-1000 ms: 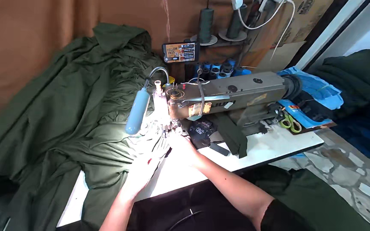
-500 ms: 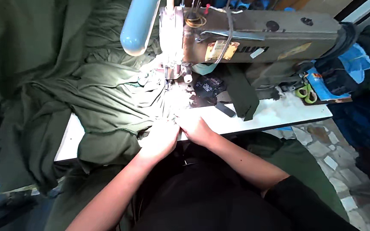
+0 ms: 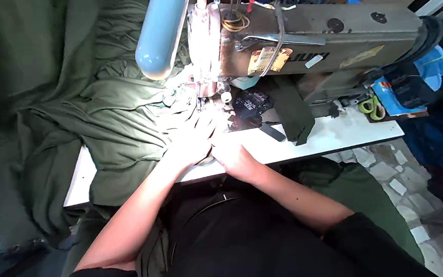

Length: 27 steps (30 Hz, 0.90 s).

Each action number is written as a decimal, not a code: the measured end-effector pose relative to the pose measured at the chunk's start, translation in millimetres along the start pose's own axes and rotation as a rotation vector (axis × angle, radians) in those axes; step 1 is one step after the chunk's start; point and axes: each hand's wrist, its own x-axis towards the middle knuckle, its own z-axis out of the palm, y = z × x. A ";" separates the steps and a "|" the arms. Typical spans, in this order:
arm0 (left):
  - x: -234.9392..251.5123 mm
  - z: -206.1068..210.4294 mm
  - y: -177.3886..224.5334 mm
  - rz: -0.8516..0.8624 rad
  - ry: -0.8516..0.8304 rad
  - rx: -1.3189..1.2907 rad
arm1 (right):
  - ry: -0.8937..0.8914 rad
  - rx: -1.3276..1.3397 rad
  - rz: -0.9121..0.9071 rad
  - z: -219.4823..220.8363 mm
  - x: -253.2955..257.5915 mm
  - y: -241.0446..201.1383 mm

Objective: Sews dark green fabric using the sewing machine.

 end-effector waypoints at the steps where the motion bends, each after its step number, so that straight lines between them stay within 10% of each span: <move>1: -1.2 -0.2 -1.3 0.006 -0.015 0.026 | -0.014 0.006 0.018 -1.6 0.5 -2.0; 14: -5.3 -6.9 -3.4 -0.057 -0.191 0.119 | -0.096 -0.051 0.044 -7.7 6.4 -9.4; 27: -12.5 6.5 -18.3 0.025 0.096 -0.057 | -0.136 -0.118 0.045 -9.5 15.0 -10.0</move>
